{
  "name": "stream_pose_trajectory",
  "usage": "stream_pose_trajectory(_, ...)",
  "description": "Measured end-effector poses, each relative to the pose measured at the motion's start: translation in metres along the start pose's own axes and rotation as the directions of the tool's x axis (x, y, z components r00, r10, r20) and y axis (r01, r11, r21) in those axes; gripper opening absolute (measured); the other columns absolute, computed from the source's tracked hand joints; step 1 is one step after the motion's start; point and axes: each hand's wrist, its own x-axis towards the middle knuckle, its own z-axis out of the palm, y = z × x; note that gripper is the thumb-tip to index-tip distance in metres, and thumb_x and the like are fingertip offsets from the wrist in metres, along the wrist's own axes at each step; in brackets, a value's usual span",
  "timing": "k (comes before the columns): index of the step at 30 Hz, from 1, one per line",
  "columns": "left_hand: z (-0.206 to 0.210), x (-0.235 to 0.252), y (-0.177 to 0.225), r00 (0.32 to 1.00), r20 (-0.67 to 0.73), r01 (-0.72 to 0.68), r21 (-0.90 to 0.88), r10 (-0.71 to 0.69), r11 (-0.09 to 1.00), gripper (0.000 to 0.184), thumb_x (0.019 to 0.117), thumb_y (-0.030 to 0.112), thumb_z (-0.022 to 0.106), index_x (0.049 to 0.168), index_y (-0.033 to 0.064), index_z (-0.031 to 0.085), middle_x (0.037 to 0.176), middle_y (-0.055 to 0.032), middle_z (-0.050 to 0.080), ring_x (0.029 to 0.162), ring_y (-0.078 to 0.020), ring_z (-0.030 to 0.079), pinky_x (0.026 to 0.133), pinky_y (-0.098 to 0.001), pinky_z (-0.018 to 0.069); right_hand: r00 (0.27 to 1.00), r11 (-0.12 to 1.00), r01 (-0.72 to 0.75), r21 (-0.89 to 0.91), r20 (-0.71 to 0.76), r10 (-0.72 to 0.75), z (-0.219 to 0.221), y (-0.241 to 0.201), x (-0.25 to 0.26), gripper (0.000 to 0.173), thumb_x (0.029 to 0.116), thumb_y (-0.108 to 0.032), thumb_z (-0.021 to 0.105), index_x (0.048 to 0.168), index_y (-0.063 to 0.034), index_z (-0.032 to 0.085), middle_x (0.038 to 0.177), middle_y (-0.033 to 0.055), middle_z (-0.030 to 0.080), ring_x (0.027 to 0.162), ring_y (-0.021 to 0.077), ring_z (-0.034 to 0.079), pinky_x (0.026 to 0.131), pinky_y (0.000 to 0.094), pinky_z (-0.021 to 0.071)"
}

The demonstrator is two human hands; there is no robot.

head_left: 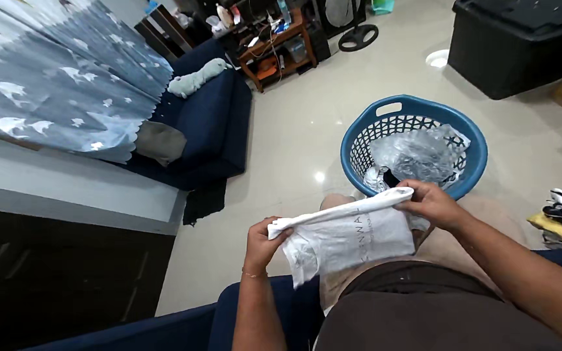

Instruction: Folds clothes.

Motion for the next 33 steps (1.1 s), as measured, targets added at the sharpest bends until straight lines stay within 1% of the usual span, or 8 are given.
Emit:
stream_pose_trajectory(4, 0.02, 0.001, -0.03, 0.92, -0.129, 0.325, -0.28, -0.371, 0.903, 0.014, 0.0925, -0.001, 0.057, 0.102, 0.0, 0.067, 0.087, 0.0017, 0.076, 0.08, -0.0061, 0.072, 0.078, -0.0279, 0.0622, 0.947, 0.922, -0.299, 0.245, -0.043, 0.318, 0.019, 0.018, 0.018, 0.021, 0.0984, -0.001, 0.059, 0.12, -0.0025, 0.057, 0.094, 0.0012, 0.072, 0.08, 0.0069, 0.069, 0.075, 0.0267, 0.0596)
stream_pose_trajectory(8, 0.052, -0.014, -0.096, 0.638, 0.079, 0.74, -0.336, -0.766, 0.582, 0.054, 0.113, 0.038, 0.026, 0.142, -0.0022, 0.047, 0.116, -0.0167, 0.069, 0.102, -0.0215, 0.069, 0.09, -0.0419, 0.0579, 0.778, 0.762, -0.625, 0.168, 0.057, 0.626, 0.041, 0.078, 0.01, 0.052, 0.103, -0.021, 0.062, 0.148, -0.0027, 0.043, 0.125, 0.0191, 0.064, 0.106, 0.0261, 0.067, 0.091, 0.0455, 0.0573)
stream_pose_trajectory(12, 0.067, -0.041, -0.136, 0.539, 0.133, 0.835, -0.211, -0.832, 0.508, 0.044, 0.1042, 0.017, 0.058, 0.141, -0.004, 0.048, 0.115, -0.0202, 0.068, 0.097, -0.0224, 0.07, 0.088, -0.0418, 0.0587, 0.692, 0.688, -0.719, 0.094, 0.008, 0.722, 0.041, 0.094, 0.008, 0.065, 0.0893, 0.002, 0.073, 0.147, -0.0014, 0.043, 0.13, 0.0245, 0.06, 0.105, 0.033, 0.066, 0.087, 0.0486, 0.0565)
stream_pose_trajectory(16, 0.058, -0.051, -0.142, 0.494, 0.202, 0.868, -0.177, -0.846, 0.465, 0.04, 0.1072, 0.019, 0.053, 0.141, -0.002, 0.049, 0.111, -0.0166, 0.069, 0.094, -0.0194, 0.069, 0.087, -0.0394, 0.0582, 0.655, 0.651, -0.754, 0.086, 0.028, 0.755, 0.03, 0.088, 0.008, 0.069, 0.0925, -0.004, 0.073, 0.151, -0.0039, 0.036, 0.13, 0.0246, 0.06, 0.104, 0.0335, 0.066, 0.085, 0.0495, 0.0567)
stream_pose_trajectory(20, 0.052, -0.051, -0.121, 0.517, 0.197, 0.856, -0.145, -0.833, 0.497, 0.046, 0.0998, 0.004, 0.059, 0.143, -0.0044, 0.044, 0.113, -0.0189, 0.068, 0.093, -0.0206, 0.07, 0.085, -0.0398, 0.0591, 0.646, 0.644, -0.763, 0.055, 0.037, 0.762, 0.038, 0.092, -0.009, 0.082, 0.0861, 0.005, 0.075, 0.155, -0.0065, 0.032, 0.128, 0.0269, 0.061, 0.102, 0.0336, 0.067, 0.085, 0.0475, 0.0564)
stream_pose_trajectory(24, 0.054, -0.031, -0.084, 0.682, 0.148, 0.732, -0.114, -0.717, 0.672, 0.053, 0.0948, 0.001, 0.056, 0.145, -0.0021, 0.039, 0.11, -0.0121, 0.07, 0.087, -0.0129, 0.071, 0.076, -0.0332, 0.0622, 0.846, 0.846, -0.534, -0.003, 0.004, 0.534, 0.012, 0.051, -0.015, 0.089, 0.0856, 0.01, 0.071, 0.16, -0.0116, 0.027, 0.129, 0.0269, 0.062, 0.11, 0.0354, 0.066, 0.095, 0.0514, 0.0541)
stream_pose_trajectory(27, 0.068, 0.004, -0.061, 0.754, 0.312, 0.622, -0.058, -0.578, 0.781, 0.066, 0.0893, -0.002, 0.055, 0.15, -0.0004, 0.031, 0.117, -0.0036, 0.069, 0.091, -0.0066, 0.072, 0.079, -0.0295, 0.063, 0.938, 0.93, -0.345, -0.124, -0.064, 0.34, -0.023, 0.03, -0.042, 0.069, 0.0873, 0.011, 0.068, 0.151, -0.0015, 0.045, 0.135, 0.0276, 0.06, 0.119, 0.0363, 0.063, 0.103, 0.0507, 0.0495)
stream_pose_trajectory(33, 0.195, 0.092, 0.002, 0.714, 0.636, 0.383, -0.005, -0.293, 0.924, 0.067, 0.0838, -0.001, 0.06, 0.147, -0.003, 0.037, 0.123, -0.0042, 0.068, 0.101, -0.0074, 0.07, 0.086, -0.0287, 0.0614, 0.831, 0.923, -0.359, -0.141, -0.499, 0.247, -0.097, -0.011, -0.148, 0.042, 0.0965, 0.001, 0.063, 0.138, -0.0012, 0.06, 0.133, 0.0205, 0.064, 0.116, 0.0285, 0.065, 0.103, 0.0451, 0.0518)
